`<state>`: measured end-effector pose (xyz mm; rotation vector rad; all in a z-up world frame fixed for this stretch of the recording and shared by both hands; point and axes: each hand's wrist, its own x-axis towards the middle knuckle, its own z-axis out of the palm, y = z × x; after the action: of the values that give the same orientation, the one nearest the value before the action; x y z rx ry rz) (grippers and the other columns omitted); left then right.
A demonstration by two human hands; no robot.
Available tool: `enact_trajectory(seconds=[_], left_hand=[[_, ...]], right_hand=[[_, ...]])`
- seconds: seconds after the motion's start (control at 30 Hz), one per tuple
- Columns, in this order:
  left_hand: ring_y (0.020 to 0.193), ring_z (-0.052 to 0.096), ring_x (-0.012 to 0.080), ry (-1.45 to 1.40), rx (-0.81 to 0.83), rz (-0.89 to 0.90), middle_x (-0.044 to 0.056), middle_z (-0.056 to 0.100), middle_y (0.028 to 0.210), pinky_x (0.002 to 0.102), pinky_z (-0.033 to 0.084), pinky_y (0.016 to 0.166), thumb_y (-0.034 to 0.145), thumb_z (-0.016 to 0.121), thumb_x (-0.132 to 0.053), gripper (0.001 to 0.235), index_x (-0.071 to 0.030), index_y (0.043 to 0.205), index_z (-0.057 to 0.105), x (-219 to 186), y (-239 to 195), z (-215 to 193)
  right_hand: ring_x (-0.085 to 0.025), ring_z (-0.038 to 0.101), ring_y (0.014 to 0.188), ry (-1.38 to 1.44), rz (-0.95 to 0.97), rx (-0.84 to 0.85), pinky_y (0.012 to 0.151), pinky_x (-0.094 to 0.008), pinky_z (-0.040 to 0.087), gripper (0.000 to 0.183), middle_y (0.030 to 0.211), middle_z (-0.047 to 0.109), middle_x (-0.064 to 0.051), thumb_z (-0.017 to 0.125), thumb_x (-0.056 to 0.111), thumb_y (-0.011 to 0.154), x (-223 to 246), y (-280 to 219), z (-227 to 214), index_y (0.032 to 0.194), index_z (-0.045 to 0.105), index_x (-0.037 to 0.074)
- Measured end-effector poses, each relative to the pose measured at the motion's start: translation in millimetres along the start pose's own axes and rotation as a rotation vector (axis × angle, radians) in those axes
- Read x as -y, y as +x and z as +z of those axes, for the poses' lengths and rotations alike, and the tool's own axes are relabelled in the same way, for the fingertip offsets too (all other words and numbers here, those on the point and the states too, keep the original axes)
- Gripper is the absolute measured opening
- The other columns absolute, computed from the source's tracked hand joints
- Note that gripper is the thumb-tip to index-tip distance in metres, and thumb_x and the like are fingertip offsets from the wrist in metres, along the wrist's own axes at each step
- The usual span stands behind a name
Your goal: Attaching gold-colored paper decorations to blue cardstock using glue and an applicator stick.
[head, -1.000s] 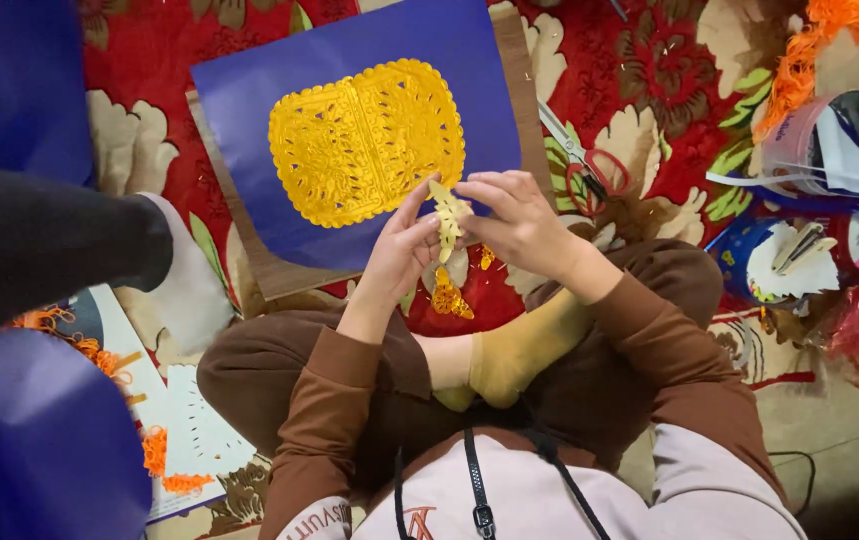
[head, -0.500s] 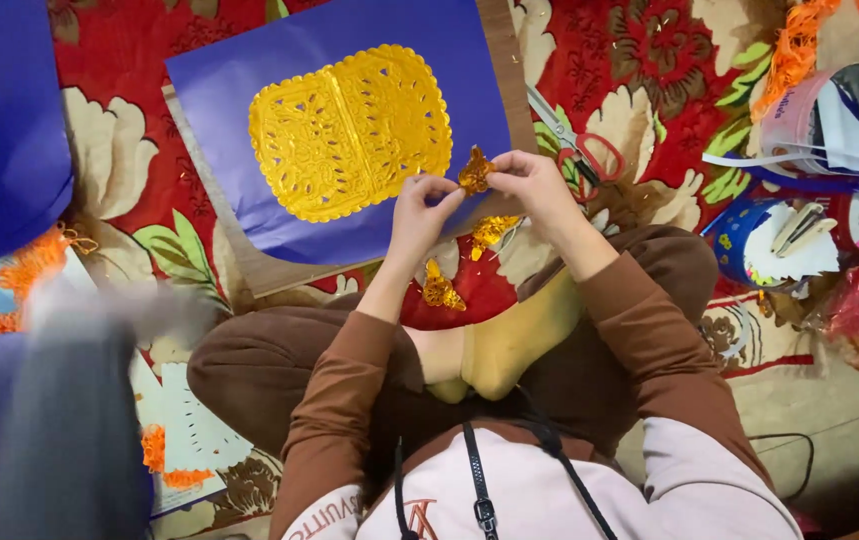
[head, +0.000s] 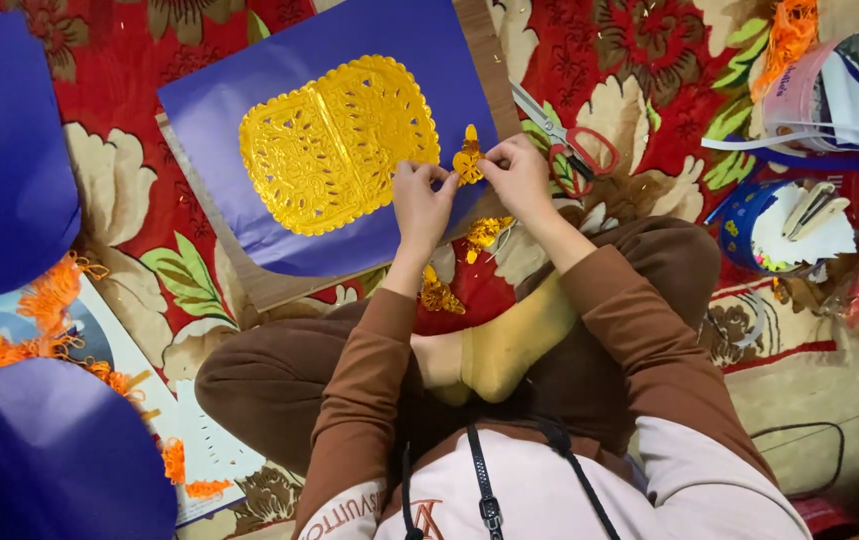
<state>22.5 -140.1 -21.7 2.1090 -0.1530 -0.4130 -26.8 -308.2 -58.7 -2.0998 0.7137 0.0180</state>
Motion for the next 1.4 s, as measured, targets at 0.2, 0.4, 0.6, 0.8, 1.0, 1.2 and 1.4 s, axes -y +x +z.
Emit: enact_trajectory(seconds=[0.2, 0.4, 0.6, 0.8, 1.0, 1.2, 1.4], left_hand=[[0.089, 0.058, 0.024, 0.178, -0.045, 0.018, 0.005, 0.047, 0.087, 0.034, 0.051, 0.075, 0.082, 0.078, -0.018, 0.015, -0.009, 0.075, 0.069, 3.1, 3.0, 10.7], [0.089, 0.056, 0.0263, 0.233, -0.077, 0.02, 0.005, 0.046, 0.084, 0.037, 0.049, 0.076, 0.081, 0.078, -0.018, 0.016, -0.008, 0.072, 0.068, 6.2, 6.7, 17.3], [0.088, 0.055, 0.0258, 0.266, -0.087, 0.026, 0.004, 0.046, 0.084, 0.038, 0.046, 0.076, 0.08, 0.078, -0.017, 0.018, -0.009, 0.07, 0.066, 12.4, 9.9, 23.8], [0.088, 0.055, 0.0293, 0.299, -0.092, 0.044, 0.005, 0.046, 0.085, 0.041, 0.045, 0.075, 0.079, 0.078, -0.018, 0.019, -0.009, 0.069, 0.065, 17.9, 12.2, 26.1], [0.088, 0.055, 0.0277, 0.326, -0.096, 0.041, 0.003, 0.045, 0.085, 0.04, 0.044, 0.074, 0.077, 0.079, -0.019, 0.02, -0.011, 0.068, 0.063, 19.3, 13.1, 27.3], [0.086, 0.056, 0.028, 0.355, -0.161, 0.188, 0.003, 0.045, 0.086, 0.04, 0.045, 0.072, 0.073, 0.083, -0.013, 0.025, -0.012, 0.08, 0.058, 7.0, 9.3, 18.1], [0.085, 0.055, 0.0246, 0.387, -0.185, 0.26, 0.0, 0.043, 0.086, 0.038, 0.045, 0.07, 0.074, 0.083, -0.011, 0.024, -0.016, 0.078, 0.06, 13.8, 7.6, 20.4]], right_hand=[[-0.029, 0.055, 0.101, -0.093, -0.1, -0.009, 0.088, -0.037, 0.046, 0.016, 0.095, 0.054, -0.006, 0.078, 0.022, 0.08, 14.5, -2.0, -3.3, 0.079, 0.07, 0.008], [-0.03, 0.053, 0.102, -0.172, -0.168, -0.055, 0.089, -0.038, 0.044, 0.015, 0.096, 0.052, -0.007, 0.079, 0.02, 0.08, 11.6, 7.2, 5.3, 0.077, 0.069, 0.009], [-0.026, 0.05, 0.104, -0.229, -0.108, -0.037, 0.086, -0.039, 0.043, 0.019, 0.097, 0.05, -0.003, 0.08, 0.025, 0.08, 7.8, 11.0, 8.8, 0.074, 0.066, 0.013], [-0.027, 0.049, 0.106, -0.264, -0.075, -0.014, 0.085, -0.042, 0.041, 0.021, 0.099, 0.049, -0.002, 0.079, 0.027, 0.08, 4.4, 11.6, 12.8, 0.074, 0.065, 0.013], [-0.028, 0.048, 0.107, -0.26, -0.072, 0.0, 0.085, -0.044, 0.041, 0.021, 0.1, 0.048, -0.003, 0.08, 0.026, 0.08, 4.5, 12.3, 11.9, 0.074, 0.064, 0.013], [-0.029, 0.048, 0.109, -0.216, -0.059, 0.01, 0.085, -0.046, 0.04, 0.026, 0.103, 0.047, -0.003, 0.08, 0.022, 0.081, 9.9, 10.6, 9.1, 0.084, 0.057, 0.013], [-0.028, 0.049, 0.109, -0.203, -0.105, 0.025, 0.086, -0.044, 0.04, 0.024, 0.103, 0.047, -0.002, 0.082, 0.02, 0.079, 6.6, 12.1, 6.6, 0.086, 0.06, 0.016]])
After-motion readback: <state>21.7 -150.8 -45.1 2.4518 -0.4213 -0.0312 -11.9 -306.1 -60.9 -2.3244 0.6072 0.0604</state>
